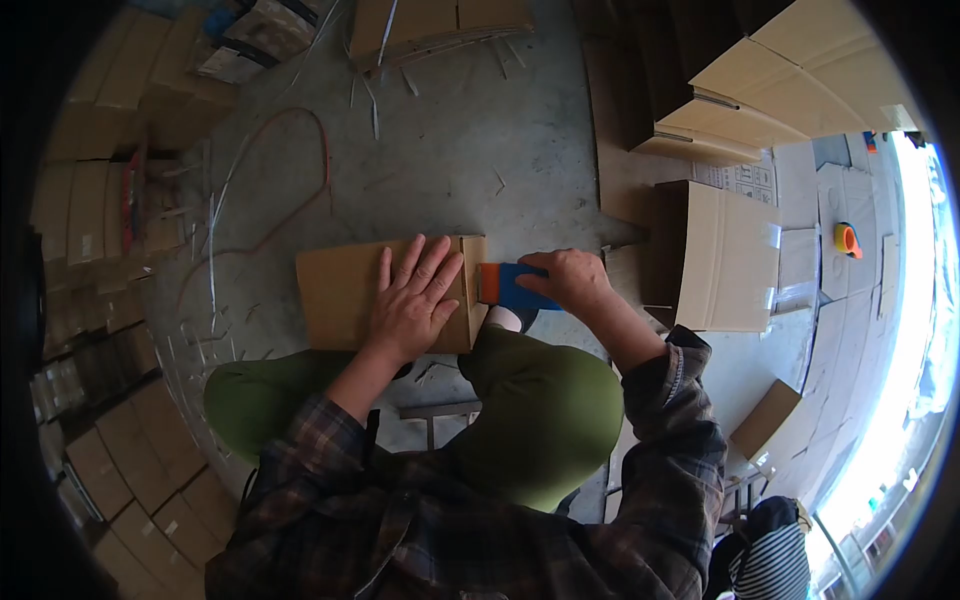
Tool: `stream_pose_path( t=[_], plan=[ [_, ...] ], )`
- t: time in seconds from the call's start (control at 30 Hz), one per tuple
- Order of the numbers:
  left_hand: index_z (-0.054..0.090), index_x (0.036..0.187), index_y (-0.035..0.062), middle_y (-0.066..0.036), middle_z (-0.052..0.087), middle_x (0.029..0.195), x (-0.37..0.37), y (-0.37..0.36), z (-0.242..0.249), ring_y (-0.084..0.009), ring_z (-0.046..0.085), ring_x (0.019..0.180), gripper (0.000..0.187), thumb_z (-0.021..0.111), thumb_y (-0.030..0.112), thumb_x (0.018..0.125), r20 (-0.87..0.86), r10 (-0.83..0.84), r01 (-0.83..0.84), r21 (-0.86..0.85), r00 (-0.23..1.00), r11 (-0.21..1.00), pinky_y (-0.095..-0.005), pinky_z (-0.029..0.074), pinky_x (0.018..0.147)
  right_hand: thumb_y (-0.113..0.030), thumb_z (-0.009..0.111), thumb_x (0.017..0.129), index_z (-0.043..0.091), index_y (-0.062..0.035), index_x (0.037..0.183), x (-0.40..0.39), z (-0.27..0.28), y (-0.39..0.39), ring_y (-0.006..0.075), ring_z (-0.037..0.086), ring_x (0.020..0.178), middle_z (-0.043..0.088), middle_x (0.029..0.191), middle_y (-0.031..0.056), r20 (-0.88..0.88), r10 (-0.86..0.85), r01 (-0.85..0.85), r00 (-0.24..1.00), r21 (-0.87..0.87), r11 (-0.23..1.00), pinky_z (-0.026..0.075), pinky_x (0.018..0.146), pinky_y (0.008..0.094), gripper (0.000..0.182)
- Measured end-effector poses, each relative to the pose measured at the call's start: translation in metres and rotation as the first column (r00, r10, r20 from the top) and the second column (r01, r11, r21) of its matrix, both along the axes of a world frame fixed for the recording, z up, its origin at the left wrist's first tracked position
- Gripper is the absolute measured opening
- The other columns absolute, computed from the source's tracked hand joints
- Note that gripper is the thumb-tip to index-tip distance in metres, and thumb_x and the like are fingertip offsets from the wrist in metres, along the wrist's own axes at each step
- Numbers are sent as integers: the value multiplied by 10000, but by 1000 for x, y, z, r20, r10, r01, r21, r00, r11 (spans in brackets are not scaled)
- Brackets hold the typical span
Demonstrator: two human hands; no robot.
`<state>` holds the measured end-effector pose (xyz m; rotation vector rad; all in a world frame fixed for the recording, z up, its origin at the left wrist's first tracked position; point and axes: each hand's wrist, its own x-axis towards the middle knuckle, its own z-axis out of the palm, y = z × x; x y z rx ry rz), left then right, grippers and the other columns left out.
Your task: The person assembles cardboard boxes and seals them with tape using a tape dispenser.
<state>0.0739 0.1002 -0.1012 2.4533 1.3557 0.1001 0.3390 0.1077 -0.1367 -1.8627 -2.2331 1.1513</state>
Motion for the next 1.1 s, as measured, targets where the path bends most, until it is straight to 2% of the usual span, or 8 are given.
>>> stream_pose_path(
  t=[0.23,0.37,0.5,0.7,0.83,0.9,1.03,1.1],
  plan=[
    [413,1434,252,42,305,1532,1,0,1,-210,250,1424,602,610,354,875,-15,3,-3,14,1000,1000,-551,145,1147,-445,655,810,708,-207,1064,-25,25,27,296,676,861,702,906,111,112,109,-106,988,-35,994,530,774,394,352],
    [408,1434,233,26,299,1536,1,1,0,-231,241,1428,621,623,332,861,13,-13,13,18,1000,1000,-560,143,1142,-388,636,809,717,-128,1011,-50,32,51,274,678,931,708,940,109,221,139,-96,965,-195,976,532,822,378,340],
    [397,1438,215,7,288,1542,0,0,2,-245,227,1434,633,624,315,856,37,-18,18,-2,999,1000,-566,135,1141,-339,600,829,710,-101,987,-87,6,33,282,674,980,700,1011,126,285,354,-267,891,-301,915,534,836,389,306],
    [408,1433,195,2,298,1538,-3,1,3,-242,231,1432,640,626,328,847,46,-16,15,14,999,1000,-555,134,1146,-252,606,829,697,-83,1059,-101,-52,27,276,656,1051,685,1097,139,248,287,-186,925,-361,914,524,856,359,299],
    [419,1426,175,-10,308,1534,-4,0,2,-243,239,1430,639,626,338,844,65,-21,19,24,998,1000,-552,133,1147,-245,600,844,647,-87,1163,-95,-56,34,267,675,1006,696,1068,114,306,288,-196,907,-298,934,536,820,351,359],
    [422,1423,151,-25,317,1530,-6,0,5,-248,247,1427,648,626,349,841,92,-32,30,21,995,999,-552,130,1149,-206,586,858,530,-72,1308,-85,-24,55,236,701,892,708,997,66,447,196,-167,873,-103,981,544,722,331,473],
    [425,1417,134,-33,346,1512,-30,-7,5,-250,257,1421,659,650,324,827,218,-115,118,3,969,993,-562,135,1144,-146,542,870,450,-177,1386,-85,34,65,191,692,741,699,883,13,494,343,-474,799,166,865,501,567,302,525],
    [414,1416,97,-80,314,1523,-54,-27,12,-292,267,1413,718,699,307,792,72,27,-36,134,997,990,-553,152,1142,-138,531,871,461,-221,1379,-85,40,61,179,685,711,693,846,9,511,437,-616,741,257,744,482,531,294,520]
  ],
)
